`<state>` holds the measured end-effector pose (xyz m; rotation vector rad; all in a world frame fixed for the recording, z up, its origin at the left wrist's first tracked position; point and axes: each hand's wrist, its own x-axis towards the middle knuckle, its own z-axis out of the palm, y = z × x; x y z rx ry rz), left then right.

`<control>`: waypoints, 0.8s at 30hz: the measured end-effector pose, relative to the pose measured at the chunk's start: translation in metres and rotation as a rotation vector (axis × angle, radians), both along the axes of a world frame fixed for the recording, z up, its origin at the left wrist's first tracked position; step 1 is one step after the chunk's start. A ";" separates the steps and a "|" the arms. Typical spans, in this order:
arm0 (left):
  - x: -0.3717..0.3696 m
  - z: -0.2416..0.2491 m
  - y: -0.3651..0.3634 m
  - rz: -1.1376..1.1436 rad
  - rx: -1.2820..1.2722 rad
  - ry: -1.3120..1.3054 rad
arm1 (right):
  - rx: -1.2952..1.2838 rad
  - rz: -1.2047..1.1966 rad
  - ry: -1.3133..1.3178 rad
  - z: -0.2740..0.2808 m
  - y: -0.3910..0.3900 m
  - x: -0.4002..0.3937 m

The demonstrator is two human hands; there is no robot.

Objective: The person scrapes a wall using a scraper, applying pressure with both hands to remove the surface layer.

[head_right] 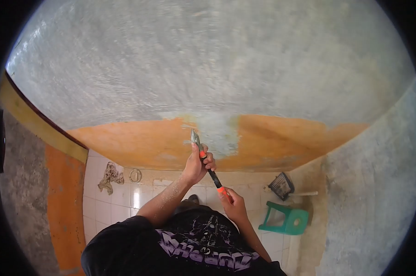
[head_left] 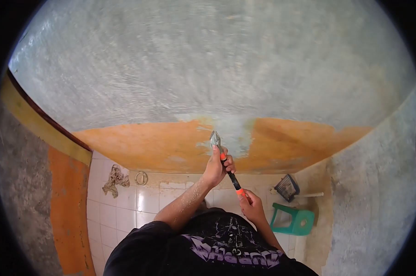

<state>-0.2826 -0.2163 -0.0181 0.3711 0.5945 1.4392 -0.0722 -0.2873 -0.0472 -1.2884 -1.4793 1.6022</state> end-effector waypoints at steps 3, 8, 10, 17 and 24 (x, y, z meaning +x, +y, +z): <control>0.062 0.001 -0.011 -0.061 -0.034 0.002 | -0.023 -0.050 -0.037 0.002 -0.022 0.059; 0.159 -0.026 -0.041 -0.187 -0.087 -0.088 | -0.074 -0.092 -0.049 -0.013 -0.065 0.158; 0.194 -0.036 -0.050 -0.208 -0.090 -0.139 | -0.100 -0.133 -0.057 -0.009 -0.076 0.192; 0.256 -0.037 -0.038 -0.183 -0.105 -0.135 | -0.172 -0.133 -0.047 0.003 -0.054 0.258; 0.274 -0.033 0.025 -0.146 -0.095 -0.135 | -0.055 -0.052 -0.110 0.000 0.018 0.283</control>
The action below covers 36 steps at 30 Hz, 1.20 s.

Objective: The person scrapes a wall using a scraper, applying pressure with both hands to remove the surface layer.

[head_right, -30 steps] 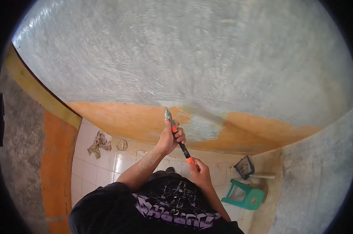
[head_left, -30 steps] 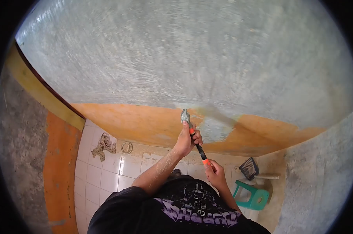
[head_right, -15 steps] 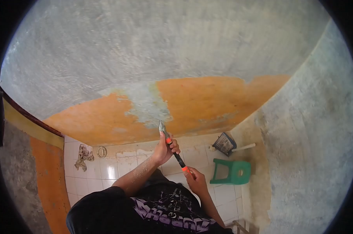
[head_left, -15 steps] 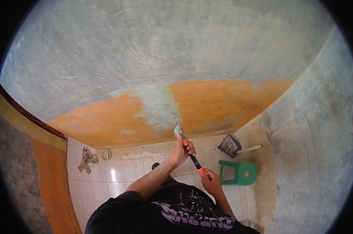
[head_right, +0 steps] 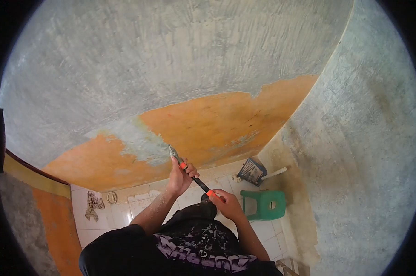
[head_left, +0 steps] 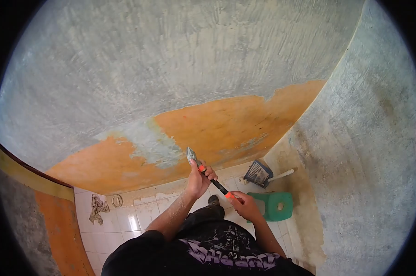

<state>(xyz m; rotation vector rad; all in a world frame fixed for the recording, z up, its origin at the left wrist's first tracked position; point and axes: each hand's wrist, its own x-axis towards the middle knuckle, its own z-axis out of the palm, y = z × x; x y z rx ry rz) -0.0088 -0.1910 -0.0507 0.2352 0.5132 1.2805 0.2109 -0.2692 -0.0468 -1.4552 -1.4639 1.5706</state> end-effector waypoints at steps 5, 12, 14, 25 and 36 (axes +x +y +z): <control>0.035 0.008 0.064 -0.034 0.072 0.015 | -0.088 0.004 0.096 -0.013 0.059 0.033; 0.079 0.019 0.140 -0.134 0.101 0.145 | -0.138 -0.030 0.255 -0.023 0.127 0.072; 0.090 0.026 0.153 -0.140 0.137 0.163 | -0.175 -0.028 0.271 -0.015 0.137 0.083; 0.178 0.040 0.204 -0.063 0.172 0.133 | -0.289 0.148 0.367 0.002 0.216 0.191; 0.276 0.043 0.274 -0.059 0.174 0.085 | -0.394 0.160 0.378 0.011 0.290 0.293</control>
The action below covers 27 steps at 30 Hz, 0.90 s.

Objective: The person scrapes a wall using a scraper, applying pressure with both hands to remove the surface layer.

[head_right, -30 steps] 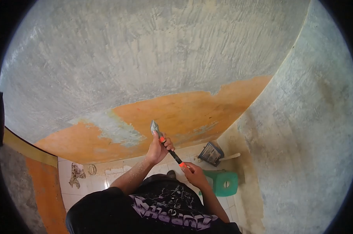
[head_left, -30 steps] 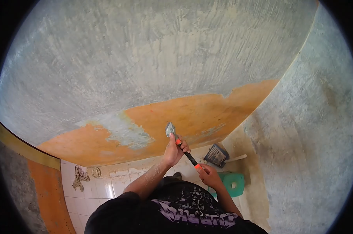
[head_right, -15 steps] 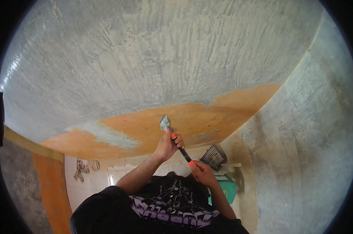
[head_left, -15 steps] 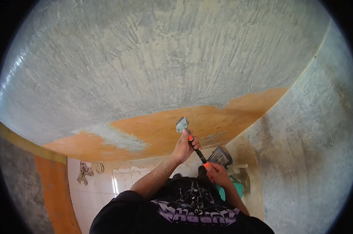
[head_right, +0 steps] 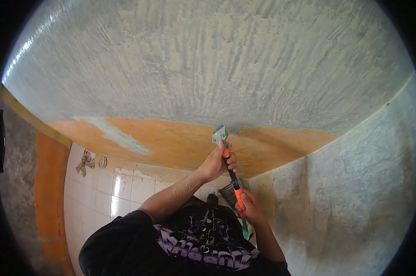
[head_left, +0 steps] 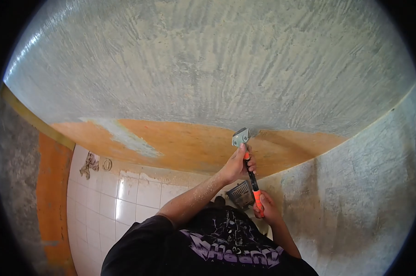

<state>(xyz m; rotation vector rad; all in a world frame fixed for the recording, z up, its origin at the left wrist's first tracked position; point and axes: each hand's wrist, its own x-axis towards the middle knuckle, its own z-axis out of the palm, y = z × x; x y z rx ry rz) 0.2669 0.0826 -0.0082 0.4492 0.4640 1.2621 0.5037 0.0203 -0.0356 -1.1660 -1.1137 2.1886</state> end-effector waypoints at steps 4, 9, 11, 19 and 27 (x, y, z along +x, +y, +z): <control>0.017 -0.001 0.010 0.037 -0.011 -0.006 | 0.064 0.033 -0.032 0.000 0.018 0.015; 0.030 -0.008 0.021 0.061 0.003 -0.001 | 0.140 0.032 -0.138 0.001 0.030 0.024; 0.036 -0.008 0.024 0.069 -0.014 -0.025 | 0.151 -0.015 -0.154 -0.003 0.033 0.028; 0.043 -0.013 0.031 0.107 0.025 -0.066 | 0.247 -0.011 -0.227 0.001 0.048 0.039; 0.047 -0.016 0.035 0.150 0.046 -0.096 | 0.337 -0.015 -0.241 0.012 0.054 0.040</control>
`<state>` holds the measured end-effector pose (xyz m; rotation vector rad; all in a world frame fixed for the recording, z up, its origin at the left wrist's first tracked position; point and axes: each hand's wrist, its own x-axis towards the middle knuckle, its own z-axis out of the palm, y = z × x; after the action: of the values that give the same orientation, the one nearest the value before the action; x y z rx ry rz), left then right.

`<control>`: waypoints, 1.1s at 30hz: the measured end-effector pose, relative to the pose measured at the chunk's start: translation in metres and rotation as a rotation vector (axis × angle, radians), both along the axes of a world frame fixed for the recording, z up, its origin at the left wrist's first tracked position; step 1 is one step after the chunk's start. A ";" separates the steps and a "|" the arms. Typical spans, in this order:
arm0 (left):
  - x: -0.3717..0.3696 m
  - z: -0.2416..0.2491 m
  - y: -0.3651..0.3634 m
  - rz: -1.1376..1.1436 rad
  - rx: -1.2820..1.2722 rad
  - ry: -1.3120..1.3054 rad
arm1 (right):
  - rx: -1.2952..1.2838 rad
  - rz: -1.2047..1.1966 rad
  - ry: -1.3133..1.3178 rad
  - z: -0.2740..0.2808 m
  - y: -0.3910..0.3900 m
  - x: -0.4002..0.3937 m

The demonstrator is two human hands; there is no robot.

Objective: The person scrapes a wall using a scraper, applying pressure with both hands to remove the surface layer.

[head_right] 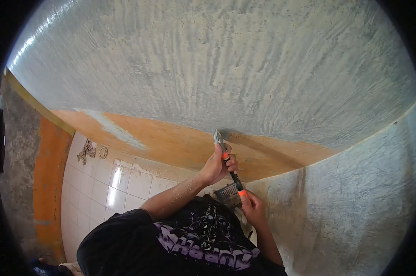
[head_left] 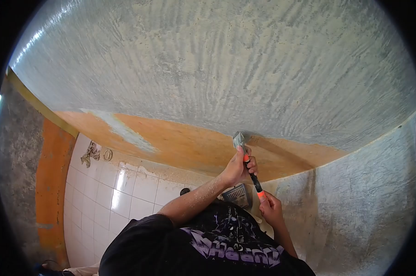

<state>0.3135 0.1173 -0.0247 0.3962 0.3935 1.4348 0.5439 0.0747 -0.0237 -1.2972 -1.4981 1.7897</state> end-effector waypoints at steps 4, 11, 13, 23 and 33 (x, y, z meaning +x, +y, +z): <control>-0.001 0.003 -0.003 0.007 -0.009 -0.033 | 0.052 0.003 -0.061 0.007 -0.004 -0.005; -0.004 0.003 -0.004 0.034 -0.009 -0.011 | 0.056 -0.011 -0.079 0.004 -0.007 -0.010; -0.006 0.000 -0.004 0.032 -0.004 0.018 | 0.052 -0.014 -0.086 0.004 -0.007 -0.013; -0.009 0.003 -0.001 0.128 -0.011 0.015 | 0.089 -0.012 -0.091 0.008 0.004 -0.017; -0.011 0.008 -0.003 0.144 -0.003 -0.011 | 0.153 0.011 -0.125 0.017 0.007 -0.017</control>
<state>0.3029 0.1142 -0.0168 0.3631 0.4218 1.5753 0.5264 0.0817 -0.0066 -1.3470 -1.6766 1.5910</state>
